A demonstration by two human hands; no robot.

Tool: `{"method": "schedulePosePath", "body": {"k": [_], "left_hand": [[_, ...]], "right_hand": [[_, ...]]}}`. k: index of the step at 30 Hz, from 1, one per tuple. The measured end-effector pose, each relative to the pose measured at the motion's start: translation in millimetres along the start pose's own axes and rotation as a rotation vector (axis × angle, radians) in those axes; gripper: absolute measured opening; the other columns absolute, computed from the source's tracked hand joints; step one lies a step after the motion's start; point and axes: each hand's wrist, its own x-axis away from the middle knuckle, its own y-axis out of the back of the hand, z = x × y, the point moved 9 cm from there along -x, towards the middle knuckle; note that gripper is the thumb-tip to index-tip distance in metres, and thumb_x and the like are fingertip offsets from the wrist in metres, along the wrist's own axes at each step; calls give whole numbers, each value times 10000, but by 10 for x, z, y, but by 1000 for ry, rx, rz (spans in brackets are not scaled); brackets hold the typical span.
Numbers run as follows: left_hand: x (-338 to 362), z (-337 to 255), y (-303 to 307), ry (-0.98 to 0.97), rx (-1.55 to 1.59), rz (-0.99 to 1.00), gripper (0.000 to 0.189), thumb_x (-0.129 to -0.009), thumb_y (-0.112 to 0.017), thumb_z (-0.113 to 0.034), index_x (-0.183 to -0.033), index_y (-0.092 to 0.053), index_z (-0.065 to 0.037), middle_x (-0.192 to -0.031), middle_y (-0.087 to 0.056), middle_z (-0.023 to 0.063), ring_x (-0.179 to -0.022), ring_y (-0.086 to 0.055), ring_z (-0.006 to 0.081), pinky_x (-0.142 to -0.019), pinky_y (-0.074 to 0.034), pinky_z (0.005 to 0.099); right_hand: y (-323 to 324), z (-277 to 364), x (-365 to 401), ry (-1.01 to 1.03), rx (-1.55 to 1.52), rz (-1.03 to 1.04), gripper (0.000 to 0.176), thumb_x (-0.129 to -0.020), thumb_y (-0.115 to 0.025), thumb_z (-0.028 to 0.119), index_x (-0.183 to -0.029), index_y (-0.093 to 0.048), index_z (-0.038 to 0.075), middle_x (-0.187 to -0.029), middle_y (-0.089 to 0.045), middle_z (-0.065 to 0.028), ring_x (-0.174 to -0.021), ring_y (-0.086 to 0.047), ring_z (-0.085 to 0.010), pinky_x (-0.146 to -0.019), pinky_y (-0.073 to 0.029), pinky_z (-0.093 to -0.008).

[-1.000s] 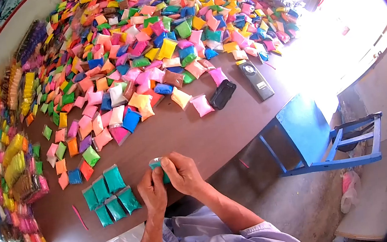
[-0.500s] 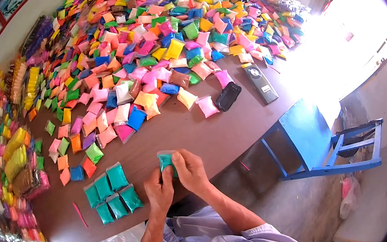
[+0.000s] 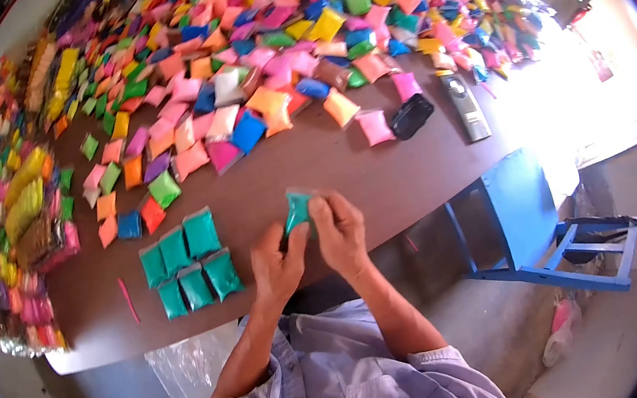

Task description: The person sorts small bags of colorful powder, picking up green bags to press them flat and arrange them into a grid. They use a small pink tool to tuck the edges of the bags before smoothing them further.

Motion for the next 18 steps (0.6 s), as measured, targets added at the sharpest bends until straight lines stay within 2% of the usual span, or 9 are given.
{"method": "schedulePosePath", "body": {"k": [2,4,6,8,14,16,18], "left_hand": [[1,-24,9,-30,39,-44,380,-983,-713,-323,-794,-605,-11,-721,-619,252,-647,-626,451,-565,-478,473],[6,27,0,-49,-1,-62,360,-982,-731,-253,-777,-591,8,-645,-566,186,-538,-452,185,-512,-416,382],[15,47,14,-44,28,-65,369,-977,-738,-258,-772,-586,8,-641,-551,187,-543,-457,173,-512,-416,384],[1,23,33,-57,77,-61,378,-973,-744,-263,-767,-581,8,-636,-536,188,-549,-461,160,-512,-415,387],[22,46,-69,4,189,37,327,-956,-767,-292,-875,-687,14,-666,-627,134,-606,-511,118,-556,-467,346],[27,40,-2,-17,157,-50,303,-967,-757,-293,-950,-724,7,-700,-672,109,-622,-533,113,-577,-475,318],[15,79,-8,-28,164,-49,305,-975,-749,-296,-948,-722,6,-697,-669,111,-625,-541,112,-576,-472,319]], "right_hand": [[-29,70,12,-8,-13,25,243,-1086,-569,194,-987,-697,12,-829,-568,66,-770,-475,-30,-647,-415,-219],[-26,32,-1,-19,-45,59,257,-1092,-564,208,-1006,-703,9,-836,-577,62,-776,-481,-32,-654,-417,-220],[-63,1,1,-26,-79,87,272,-1098,-560,222,-1024,-709,6,-844,-587,58,-782,-487,-34,-661,-420,-220],[-14,99,-30,87,62,35,275,-1098,-571,224,-1064,-717,-7,-867,-616,44,-802,-516,-43,-692,-445,-225],[-12,-4,-14,60,6,45,247,-1093,-578,186,-1093,-722,-15,-886,-640,35,-833,-547,-55,-736,-465,-225],[-31,59,-12,86,46,60,277,-1098,-569,220,-1111,-718,-13,-888,-633,39,-828,-544,-57,-731,-460,-225],[0,48,-9,44,33,84,296,-1100,-564,240,-1114,-718,-12,-895,-632,40,-834,-541,-56,-730,-455,-223]]}}
